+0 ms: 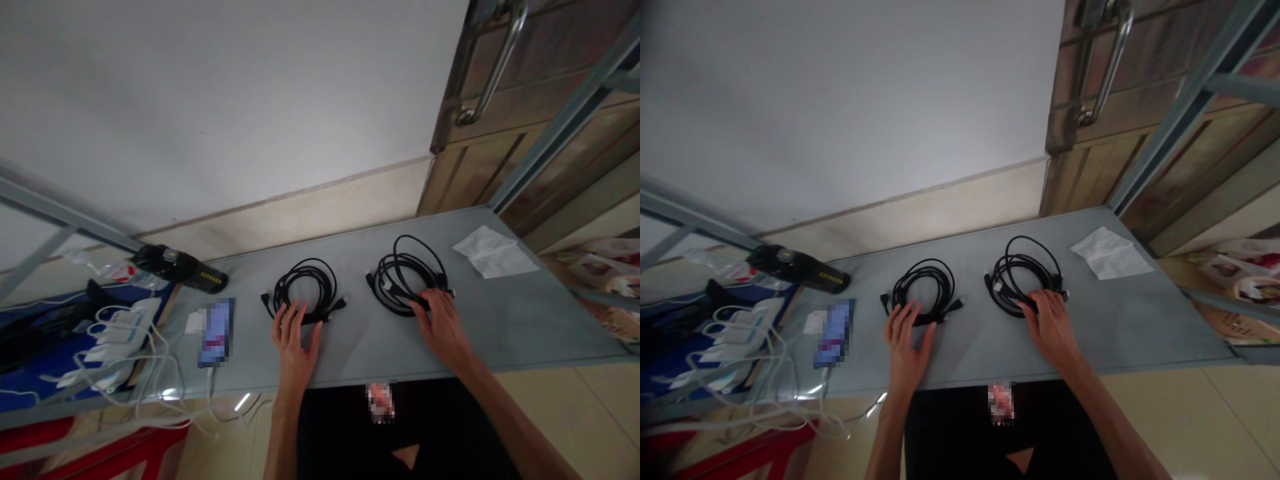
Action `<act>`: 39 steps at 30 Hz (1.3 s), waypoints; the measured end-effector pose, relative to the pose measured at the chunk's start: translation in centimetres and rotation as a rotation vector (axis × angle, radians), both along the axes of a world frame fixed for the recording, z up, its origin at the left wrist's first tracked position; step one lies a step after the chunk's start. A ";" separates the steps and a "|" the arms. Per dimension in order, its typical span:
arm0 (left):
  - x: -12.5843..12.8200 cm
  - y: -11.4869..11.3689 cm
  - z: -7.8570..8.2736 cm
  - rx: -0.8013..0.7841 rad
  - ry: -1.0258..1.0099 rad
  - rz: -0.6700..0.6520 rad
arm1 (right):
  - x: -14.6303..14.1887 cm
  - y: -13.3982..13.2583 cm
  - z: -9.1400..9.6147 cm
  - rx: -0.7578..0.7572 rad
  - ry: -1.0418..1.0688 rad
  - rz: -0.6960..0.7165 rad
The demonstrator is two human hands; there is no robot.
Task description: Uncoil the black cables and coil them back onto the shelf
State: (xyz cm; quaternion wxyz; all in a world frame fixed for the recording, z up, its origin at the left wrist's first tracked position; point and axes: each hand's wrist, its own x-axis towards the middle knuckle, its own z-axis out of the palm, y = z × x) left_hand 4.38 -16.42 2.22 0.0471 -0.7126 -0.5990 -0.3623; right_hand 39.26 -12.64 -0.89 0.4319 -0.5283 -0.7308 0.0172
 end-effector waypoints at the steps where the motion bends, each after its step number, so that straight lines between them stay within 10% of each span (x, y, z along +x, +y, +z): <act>1: 0.5 -0.8 0.3 -0.003 -0.043 -0.004 | 0.1 -0.2 -0.2 -0.010 0.041 -0.007; 9: 5.7 -9.6 0.9 -0.210 -0.496 0.006 | 0.8 -1.8 0.0 -0.099 0.421 -0.203; 24: 5.1 -14.5 4.7 -0.358 -0.602 -0.070 | -1.5 -6.8 12.2 -0.237 0.941 0.059; 32: 10.9 -15.1 9.6 -0.647 -0.959 -0.276 | -6.4 -16.3 8.7 -0.484 0.636 0.236; 39: 11.1 -13.7 10.2 -0.639 -1.100 -0.191 | -7.2 -17.4 8.8 -0.585 0.497 0.508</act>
